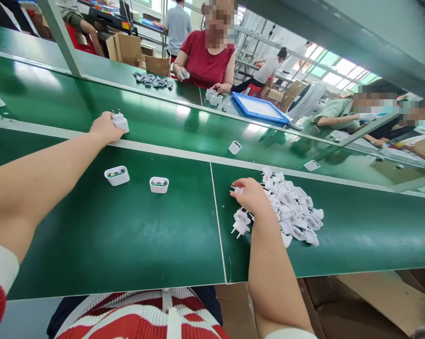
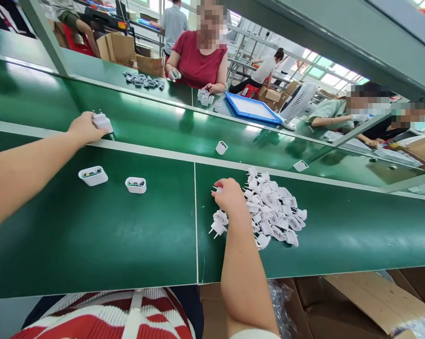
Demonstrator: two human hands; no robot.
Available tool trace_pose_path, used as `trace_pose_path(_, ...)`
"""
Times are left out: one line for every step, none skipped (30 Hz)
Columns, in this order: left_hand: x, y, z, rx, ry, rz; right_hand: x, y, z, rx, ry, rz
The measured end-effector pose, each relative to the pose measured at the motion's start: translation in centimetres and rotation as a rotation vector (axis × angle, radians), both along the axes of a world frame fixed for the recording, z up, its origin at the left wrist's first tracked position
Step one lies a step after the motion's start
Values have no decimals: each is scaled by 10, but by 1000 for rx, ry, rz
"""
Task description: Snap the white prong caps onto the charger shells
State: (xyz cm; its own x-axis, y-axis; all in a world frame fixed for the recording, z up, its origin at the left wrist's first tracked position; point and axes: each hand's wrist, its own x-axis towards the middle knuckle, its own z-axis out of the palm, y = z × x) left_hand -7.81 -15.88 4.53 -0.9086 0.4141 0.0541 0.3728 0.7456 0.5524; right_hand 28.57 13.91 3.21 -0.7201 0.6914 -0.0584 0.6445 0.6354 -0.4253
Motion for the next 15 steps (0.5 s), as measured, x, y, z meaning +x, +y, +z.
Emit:
trace_pose_path(10,-1,5,16,52,8,-3,-2,0,-14,61,13)
trace_pose_path(23,0,11,36,123,11,-5,-6,0,-23,115,27)
trace_pose_path(40,0,16,61,192,-12,-8,-10,0,-63,178,48)
trace_pose_path(59,-1,20,91,248,-50,-10,-16,1,-156,254,77)
trace_pose_path(79,-2,21,120,283,-134,-12,-23,3,-306,341,117)
trace_pose_path(100,-5,20,131,251,-281,-14,-31,4,-501,430,163)
trace_pose_path(119,-8,15,127,211,-392,-15,-38,6,-714,512,204)
trace_pose_path(137,-11,9,114,187,-466,-16,-45,8,-913,577,232)
trace_pose_path(152,-14,0,92,156,-524,-16,-51,9,-1068,615,244)
trace_pose_path(165,-16,-9,73,132,-557,-17,-57,11,-1159,626,242)
trace_pose_path(175,-16,-19,61,107,-570,-17,-62,12,-1211,630,233)
trace_pose_path(184,-14,-27,62,78,-570,-16,-66,13,-1242,635,225)
trace_pose_path(190,-11,-34,78,45,-563,-16,-69,14,-1261,641,224)
trace_pose_path(197,-7,-40,102,5,-559,-15,-72,14,-1276,642,228)
trace_pose_path(202,-3,-44,133,-37,-561,-15,-73,14,-1292,638,234)
